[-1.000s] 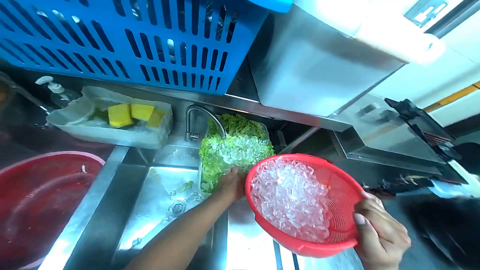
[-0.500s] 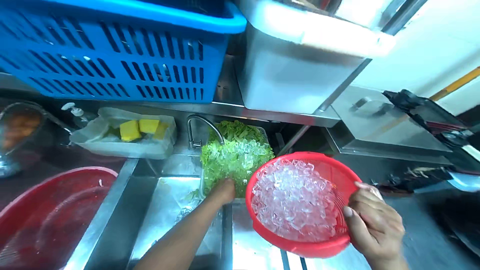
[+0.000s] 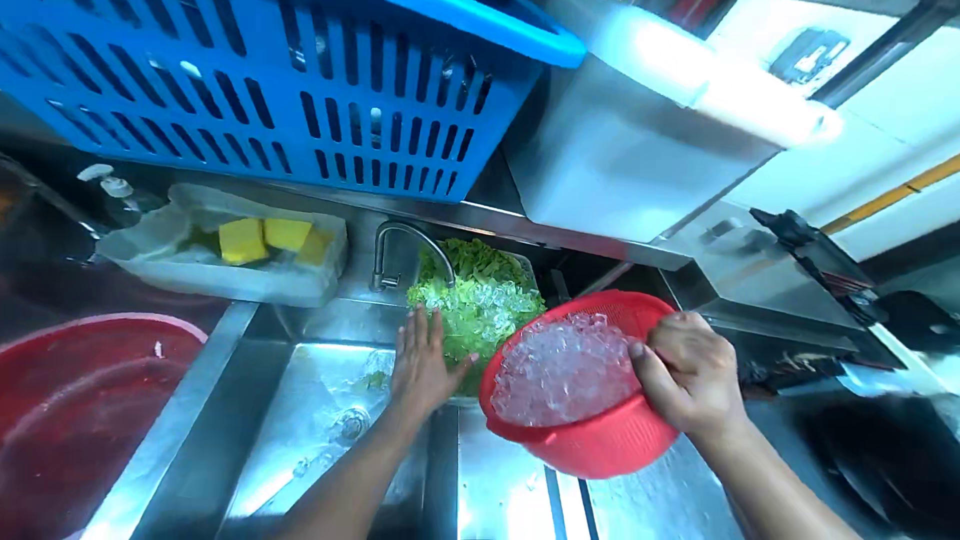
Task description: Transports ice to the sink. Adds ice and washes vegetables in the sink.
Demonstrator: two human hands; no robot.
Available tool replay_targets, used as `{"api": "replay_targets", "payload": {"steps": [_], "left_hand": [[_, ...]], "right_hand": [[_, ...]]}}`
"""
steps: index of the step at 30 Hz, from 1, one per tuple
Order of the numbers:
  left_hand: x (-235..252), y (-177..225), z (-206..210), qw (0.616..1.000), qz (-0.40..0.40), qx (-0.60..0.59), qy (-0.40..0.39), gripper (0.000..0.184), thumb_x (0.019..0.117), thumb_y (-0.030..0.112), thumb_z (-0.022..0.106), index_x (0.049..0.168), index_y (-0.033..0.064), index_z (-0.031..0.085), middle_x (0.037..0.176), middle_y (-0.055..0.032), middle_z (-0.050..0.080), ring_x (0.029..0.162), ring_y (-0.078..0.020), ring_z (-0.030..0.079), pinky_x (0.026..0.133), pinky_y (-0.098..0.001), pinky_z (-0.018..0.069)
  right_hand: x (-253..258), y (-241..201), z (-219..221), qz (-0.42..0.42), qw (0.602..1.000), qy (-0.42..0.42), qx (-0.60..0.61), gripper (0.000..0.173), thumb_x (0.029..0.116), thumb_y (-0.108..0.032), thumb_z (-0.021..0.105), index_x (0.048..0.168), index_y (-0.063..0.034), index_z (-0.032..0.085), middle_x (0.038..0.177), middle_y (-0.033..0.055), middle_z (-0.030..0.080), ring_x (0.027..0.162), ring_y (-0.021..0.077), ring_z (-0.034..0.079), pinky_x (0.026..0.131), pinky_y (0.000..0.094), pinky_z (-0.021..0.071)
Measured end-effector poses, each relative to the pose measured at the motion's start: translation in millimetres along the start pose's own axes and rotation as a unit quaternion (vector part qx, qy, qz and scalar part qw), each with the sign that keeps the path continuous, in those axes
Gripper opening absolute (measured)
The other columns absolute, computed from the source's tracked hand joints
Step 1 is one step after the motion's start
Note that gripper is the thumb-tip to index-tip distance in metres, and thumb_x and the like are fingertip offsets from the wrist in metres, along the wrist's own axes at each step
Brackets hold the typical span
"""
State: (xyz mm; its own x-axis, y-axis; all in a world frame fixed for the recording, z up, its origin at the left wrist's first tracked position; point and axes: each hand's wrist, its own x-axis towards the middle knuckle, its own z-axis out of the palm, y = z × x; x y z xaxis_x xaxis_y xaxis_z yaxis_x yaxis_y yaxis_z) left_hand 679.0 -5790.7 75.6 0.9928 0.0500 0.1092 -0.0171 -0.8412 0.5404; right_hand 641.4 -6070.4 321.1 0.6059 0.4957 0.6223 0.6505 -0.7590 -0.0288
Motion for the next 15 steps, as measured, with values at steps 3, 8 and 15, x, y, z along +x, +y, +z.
{"api": "replay_targets", "payload": {"steps": [3, 8, 15], "left_hand": [[-6, -10, 4, 0.998, 0.054, -0.001, 0.036, 0.109, 0.0873, 0.087, 0.034, 0.161, 0.0073, 0.031, 0.170, -0.0201, 0.020, 0.158, -0.0354, 0.015, 0.127, -0.0578, 0.0161], [-11, -23, 9, 0.986, 0.126, -0.085, 0.070, 0.089, 0.0991, 0.074, 0.025, 0.161, 0.0110, 0.034, 0.170, -0.0120, 0.023, 0.160, -0.0299, 0.011, 0.129, -0.0547, 0.0138], [-19, -26, 7, 0.975, 0.188, -0.099, 0.071, 0.111, 0.0837, 0.092, 0.034, 0.160, 0.0111, 0.037, 0.170, -0.0128, 0.023, 0.159, -0.0307, 0.013, 0.127, -0.0591, 0.0154]], "right_hand": [[14, 4, 11, -0.018, 0.999, -0.034, -0.018, 0.049, 0.0993, -0.033, 0.042, 0.053, -0.0186, 0.035, 0.049, -0.0026, 0.040, 0.051, 0.0128, 0.046, 0.062, 0.0387, 0.0417], [23, 5, 14, -0.027, 0.997, -0.062, -0.020, 0.047, 0.0972, -0.031, 0.044, 0.053, -0.0189, 0.035, 0.049, -0.0033, 0.039, 0.050, 0.0117, 0.045, 0.061, 0.0369, 0.0401], [27, 9, 6, -0.042, 0.996, -0.072, -0.015, 0.046, 0.0952, -0.030, 0.044, 0.051, -0.0186, 0.039, 0.049, -0.0042, 0.043, 0.051, 0.0100, 0.048, 0.061, 0.0366, 0.0417]]}}
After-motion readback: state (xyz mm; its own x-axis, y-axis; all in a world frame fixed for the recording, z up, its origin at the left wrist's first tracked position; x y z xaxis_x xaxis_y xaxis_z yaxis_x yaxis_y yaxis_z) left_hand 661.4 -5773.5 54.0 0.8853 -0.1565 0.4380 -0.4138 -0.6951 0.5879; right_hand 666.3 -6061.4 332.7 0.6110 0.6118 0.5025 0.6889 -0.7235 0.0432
